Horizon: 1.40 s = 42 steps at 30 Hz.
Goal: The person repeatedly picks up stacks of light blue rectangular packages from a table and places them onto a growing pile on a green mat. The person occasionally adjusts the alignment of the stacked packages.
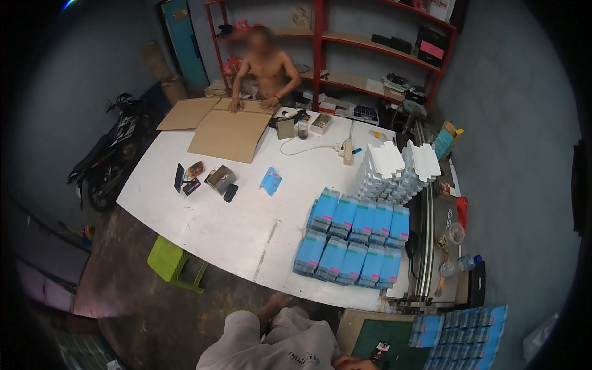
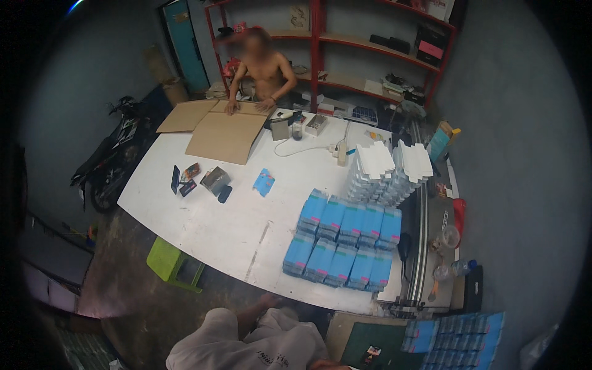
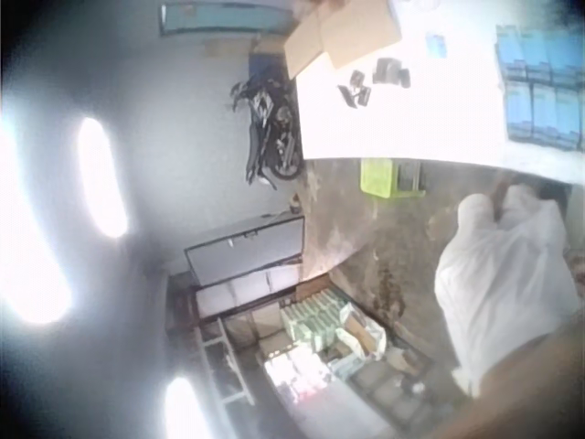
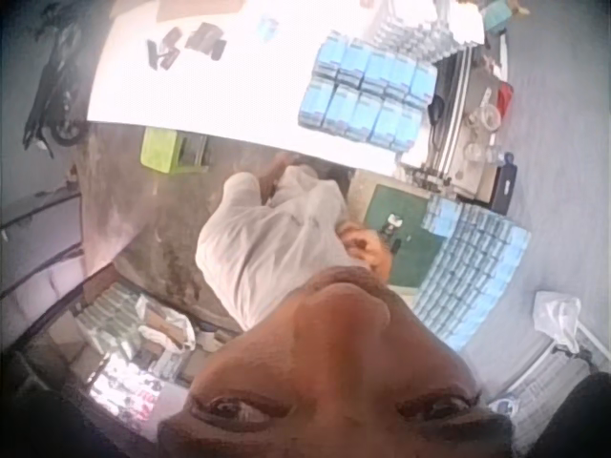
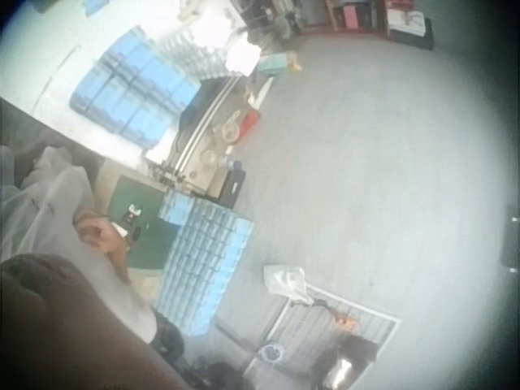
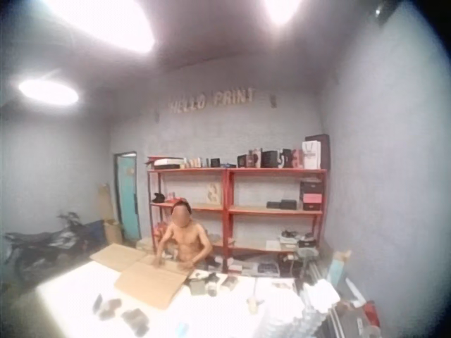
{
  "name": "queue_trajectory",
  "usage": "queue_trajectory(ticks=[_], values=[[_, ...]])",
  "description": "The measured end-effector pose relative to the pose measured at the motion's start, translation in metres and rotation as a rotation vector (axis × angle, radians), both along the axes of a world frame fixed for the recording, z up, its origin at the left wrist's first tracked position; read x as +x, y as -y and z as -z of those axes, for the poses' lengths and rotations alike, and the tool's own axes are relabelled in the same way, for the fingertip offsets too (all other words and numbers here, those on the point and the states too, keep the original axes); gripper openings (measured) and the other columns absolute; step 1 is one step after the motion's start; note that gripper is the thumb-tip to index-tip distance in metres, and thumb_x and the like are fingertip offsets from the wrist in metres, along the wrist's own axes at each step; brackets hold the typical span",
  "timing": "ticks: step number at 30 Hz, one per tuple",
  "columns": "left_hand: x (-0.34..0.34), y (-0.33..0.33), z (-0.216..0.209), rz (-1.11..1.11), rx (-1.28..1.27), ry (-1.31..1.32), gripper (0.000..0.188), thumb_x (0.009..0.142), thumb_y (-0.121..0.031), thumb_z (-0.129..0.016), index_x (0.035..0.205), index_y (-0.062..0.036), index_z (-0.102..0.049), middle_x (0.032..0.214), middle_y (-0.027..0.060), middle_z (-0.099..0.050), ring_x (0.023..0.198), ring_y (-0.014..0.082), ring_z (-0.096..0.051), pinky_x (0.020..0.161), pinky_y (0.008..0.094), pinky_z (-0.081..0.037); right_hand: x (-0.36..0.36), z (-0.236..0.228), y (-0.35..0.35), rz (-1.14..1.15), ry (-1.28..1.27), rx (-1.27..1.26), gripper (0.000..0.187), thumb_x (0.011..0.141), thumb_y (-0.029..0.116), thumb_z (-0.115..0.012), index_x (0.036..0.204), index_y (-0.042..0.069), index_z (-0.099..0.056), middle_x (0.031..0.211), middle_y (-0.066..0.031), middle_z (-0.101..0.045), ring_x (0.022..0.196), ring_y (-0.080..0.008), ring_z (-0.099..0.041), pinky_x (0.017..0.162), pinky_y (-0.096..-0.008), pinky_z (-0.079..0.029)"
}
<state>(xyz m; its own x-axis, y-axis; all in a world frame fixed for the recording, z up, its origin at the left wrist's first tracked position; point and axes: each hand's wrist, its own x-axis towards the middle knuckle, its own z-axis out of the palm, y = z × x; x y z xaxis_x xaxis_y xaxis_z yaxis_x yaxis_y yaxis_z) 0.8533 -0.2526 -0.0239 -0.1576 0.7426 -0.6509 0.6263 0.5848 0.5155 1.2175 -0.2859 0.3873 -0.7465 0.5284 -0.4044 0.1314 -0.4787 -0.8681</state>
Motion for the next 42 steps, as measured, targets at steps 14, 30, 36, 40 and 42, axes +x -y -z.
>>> queue_trajectory(ticks=[14,30,36,40,42], values=[[-0.004,0.032,0.025,0.045,-0.126,0.041,0.073,0.08,-0.063,-0.066,0.108,0.0045,-0.071,0.117,0.0297,-0.066,0.114,0.0462,-0.062,0.094,0.048,-0.051,-0.027,0.03,-0.019,-0.051,0.105,-0.048,0.036,0.096,0.027,-0.063,0.124,0.004,-0.062,0.113,-0.008,-0.06,0.102,-0.0187,-0.055,0.091,-0.0333,-0.043],[-0.005,0.022,0.019,-0.004,-0.203,0.003,0.073,0.083,-0.061,-0.066,0.116,0.0039,-0.069,0.122,0.0286,-0.065,0.117,0.0456,-0.061,0.096,0.0497,-0.051,-0.041,0.035,-0.017,-0.079,0.103,-0.058,0.048,0.098,0.036,-0.056,0.134,0.004,-0.054,0.131,-0.0118,-0.051,0.118,-0.0232,-0.049,0.102,-0.036,-0.036],[-0.006,0.026,0.037,0.056,-0.216,0.062,0.075,0.082,-0.063,-0.066,0.117,0.0033,-0.068,0.122,0.0278,-0.065,0.117,0.0452,-0.061,0.096,0.0494,-0.05,-0.043,0.04,-0.011,-0.095,0.097,-0.068,0.053,0.099,0.039,-0.053,0.138,0.004,-0.051,0.137,-0.0132,-0.047,0.125,-0.0248,-0.046,0.107,-0.0369,-0.034],[-0.004,0.024,0.034,0.049,-0.182,0.075,0.074,0.082,-0.062,-0.067,0.117,0.0021,-0.069,0.122,0.0281,-0.065,0.116,0.0451,-0.061,0.096,0.0492,-0.05,-0.044,0.045,-0.002,-0.102,0.081,-0.07,0.056,0.1,0.041,-0.052,0.141,0.004,-0.049,0.142,-0.0141,-0.045,0.129,-0.0259,-0.045,0.11,-0.0376,-0.032],[-0.003,0.023,0.032,0.038,-0.187,0.083,0.073,0.082,-0.063,-0.067,0.117,0.0017,-0.069,0.121,0.028,-0.065,0.118,0.0448,-0.061,0.097,0.0491,-0.05,-0.044,0.048,0.004,-0.1,0.071,-0.076,0.057,0.1,0.042,-0.051,0.142,0.004,-0.048,0.144,-0.0146,-0.044,0.131,-0.0265,-0.044,0.111,-0.0379,-0.031]])
